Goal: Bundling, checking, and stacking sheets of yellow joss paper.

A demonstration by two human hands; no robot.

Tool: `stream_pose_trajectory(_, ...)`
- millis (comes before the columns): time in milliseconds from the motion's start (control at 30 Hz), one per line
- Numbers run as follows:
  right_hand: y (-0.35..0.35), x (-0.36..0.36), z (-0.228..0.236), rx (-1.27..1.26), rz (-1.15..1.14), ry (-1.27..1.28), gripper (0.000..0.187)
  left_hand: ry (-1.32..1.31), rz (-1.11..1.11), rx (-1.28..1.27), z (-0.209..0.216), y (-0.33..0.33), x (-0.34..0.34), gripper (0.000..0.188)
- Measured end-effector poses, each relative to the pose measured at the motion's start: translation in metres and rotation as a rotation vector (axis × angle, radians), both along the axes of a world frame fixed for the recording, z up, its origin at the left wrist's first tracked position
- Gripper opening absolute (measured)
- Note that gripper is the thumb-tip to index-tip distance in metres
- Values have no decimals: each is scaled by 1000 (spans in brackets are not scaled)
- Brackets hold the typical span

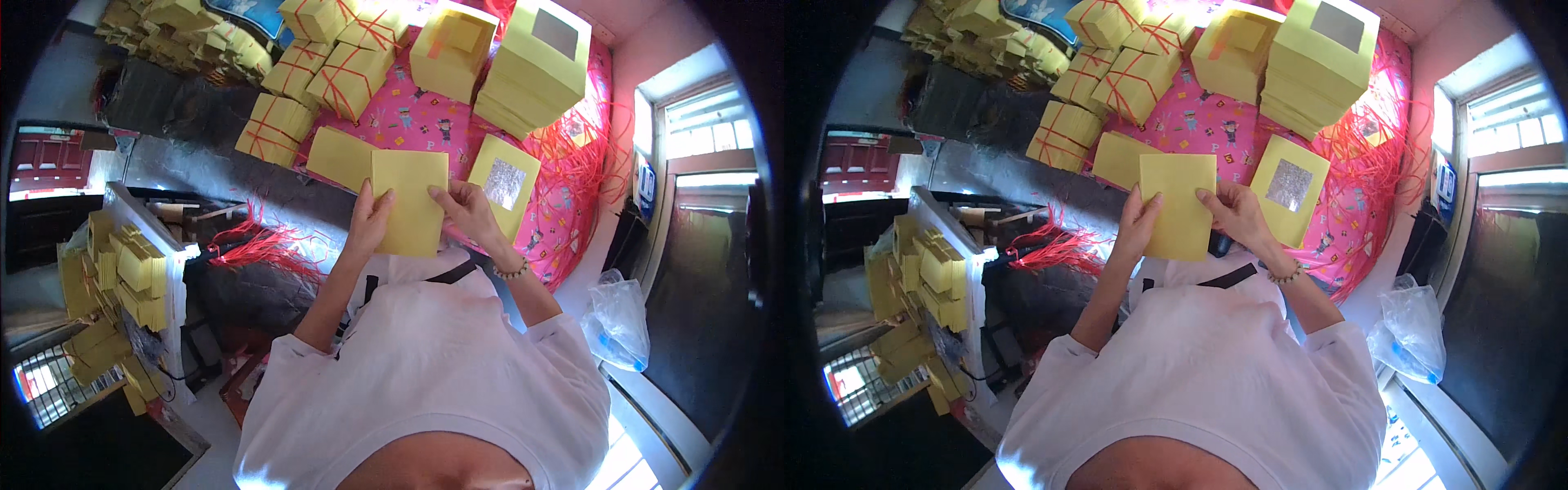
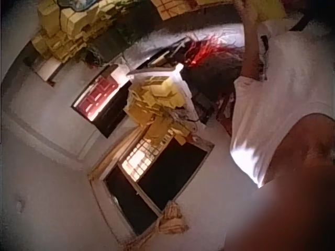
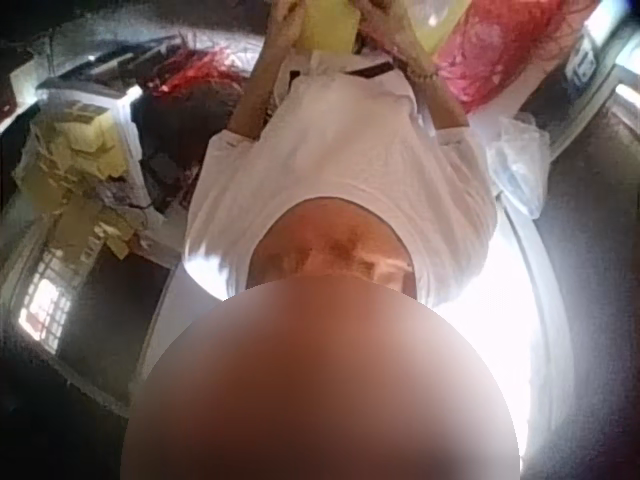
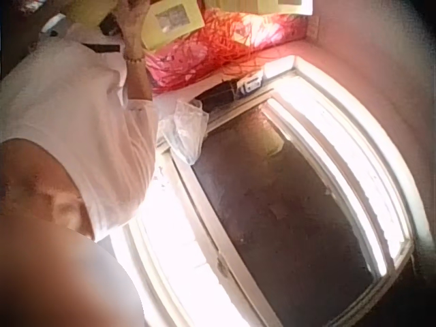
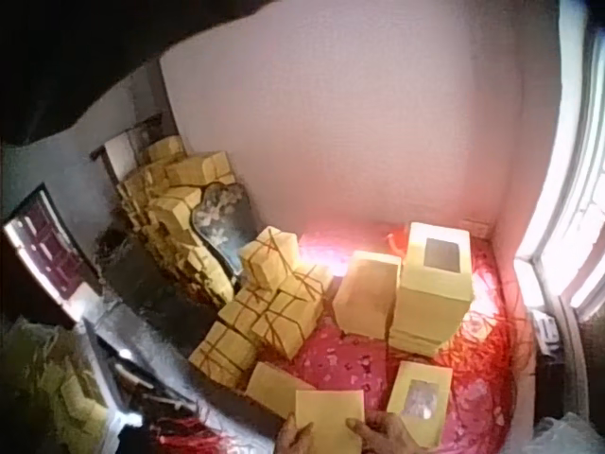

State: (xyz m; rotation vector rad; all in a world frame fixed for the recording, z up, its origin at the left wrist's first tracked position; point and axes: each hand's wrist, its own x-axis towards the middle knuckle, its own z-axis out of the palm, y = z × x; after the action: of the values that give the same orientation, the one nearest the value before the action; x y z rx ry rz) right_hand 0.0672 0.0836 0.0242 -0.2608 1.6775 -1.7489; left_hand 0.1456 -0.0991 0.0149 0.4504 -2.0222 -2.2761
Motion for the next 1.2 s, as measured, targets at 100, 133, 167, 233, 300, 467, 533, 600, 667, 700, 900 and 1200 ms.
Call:
stream_pose_trajectory(100, -8, 1, -7, 39, 148, -158, 29, -10, 48, 21, 1, -9, 4, 34)
stream_pose_trajectory(133, -11, 2, -6, 42, 155, -160, 29, 12, 72, 49, 2, -12, 6, 35)
stream_pose_trajectory(167, -17, 2, -3, 71, 169, -103, 29, 10, 79, 51, -3, -15, 8, 35)
stream_pose_trajectory(233, -27, 2, -5, 100, 186, -48, 30, 20, 138, -50, -13, -22, 12, 34)
stream_pose_trajectory(300, -38, 2, -14, 143, 193, -70, 31, 15, 165, -6, -16, -29, 15, 32)
stream_pose_trajectory(467, -54, 4, -25, 186, 299, -91, 32, -75, 243, -23, -22, -48, 24, 30)
stream_pose_trajectory(533, -61, 4, -22, 209, 324, -18, 32, -133, 301, 62, -20, -50, 25, 30)
stream_pose_trajectory(600, -71, 5, -5, 245, 310, -32, 32, -104, 321, 36, -29, -58, 29, 30)
stream_pose_trajectory(667, -73, 8, -10, 228, 331, -60, 32, -74, 332, 8, -30, -67, 30, 31)
stream_pose_trajectory(700, -74, 10, -13, 209, 347, -87, 32, -59, 361, 62, -29, -71, 31, 31)
stream_pose_trajectory(900, -88, 19, -21, 154, 290, -108, 26, -48, 461, 118, -37, -82, 35, 31)
stream_pose_trajectory(1200, -106, 2, -43, 93, 323, 4, 30, 4, 516, -29, -30, -83, 48, 32)
